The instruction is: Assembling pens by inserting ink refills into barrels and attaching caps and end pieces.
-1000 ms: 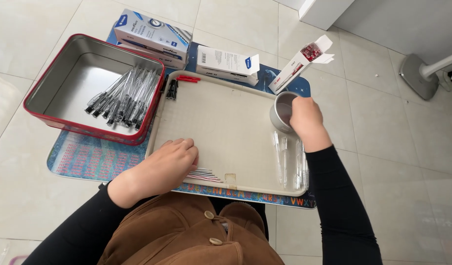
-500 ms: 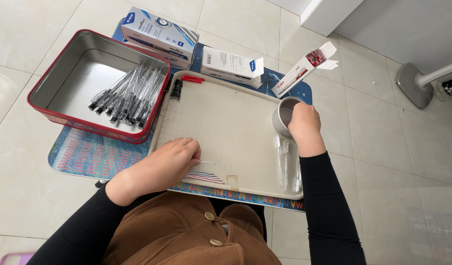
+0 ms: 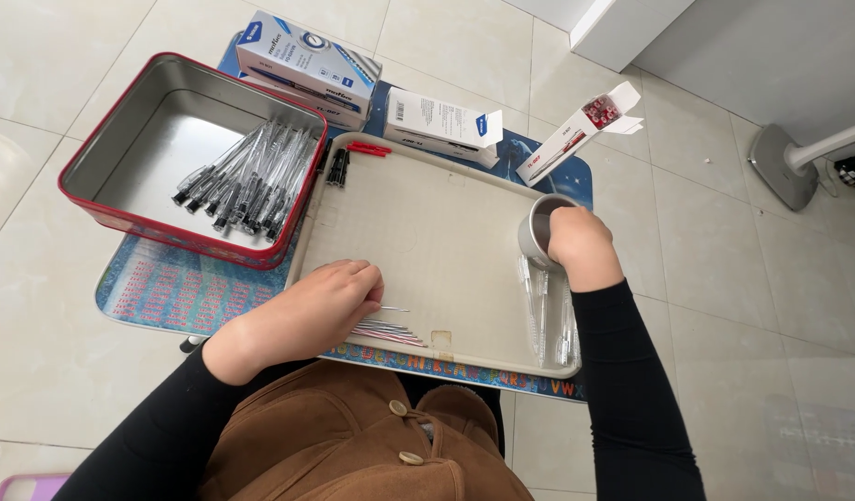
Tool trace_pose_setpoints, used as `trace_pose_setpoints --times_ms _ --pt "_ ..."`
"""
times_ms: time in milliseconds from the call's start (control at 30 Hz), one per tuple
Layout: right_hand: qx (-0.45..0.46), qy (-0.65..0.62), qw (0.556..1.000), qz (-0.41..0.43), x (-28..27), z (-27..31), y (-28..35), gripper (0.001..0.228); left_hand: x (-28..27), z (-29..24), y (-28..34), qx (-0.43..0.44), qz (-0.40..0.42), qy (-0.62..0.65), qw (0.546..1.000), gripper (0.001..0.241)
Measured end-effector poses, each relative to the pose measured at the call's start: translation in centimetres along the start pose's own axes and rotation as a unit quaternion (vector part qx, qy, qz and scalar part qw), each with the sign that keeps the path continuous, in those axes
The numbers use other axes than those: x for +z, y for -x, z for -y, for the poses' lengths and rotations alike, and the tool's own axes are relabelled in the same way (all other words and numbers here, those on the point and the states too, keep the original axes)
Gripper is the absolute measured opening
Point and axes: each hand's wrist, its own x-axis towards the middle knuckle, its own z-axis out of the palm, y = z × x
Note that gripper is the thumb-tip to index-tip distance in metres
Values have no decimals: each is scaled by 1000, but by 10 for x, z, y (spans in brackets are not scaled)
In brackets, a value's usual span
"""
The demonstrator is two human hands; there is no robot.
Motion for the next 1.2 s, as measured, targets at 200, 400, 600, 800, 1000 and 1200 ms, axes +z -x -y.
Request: trace_pose_setpoints --times_ms 200,400,600,800,1000,1200 --pt "-10 4 998 58 0 -3 -9 33 -2 -1 1 -2 6 10 1000 12" --pt "-75 -116 990 -24 -4 -31 -5 22 -12 -8 -1 -42 -46 81 995 7" --pt "-133 -512 843 -98 -37 -29 97 19 -23 -41 -2 -32 -174 188 966 14" --pt "-316 -761 566 -25 39 8 142 19 -13 -98 2 140 -209 254 934 23" --pt "-265 -812 520 -5 61 13 145 16 -6 -101 2 144 -199 233 941 27" --pt "-251 -804 538 -16 58 15 149 16 -6 -103 1 150 -192 234 941 25"
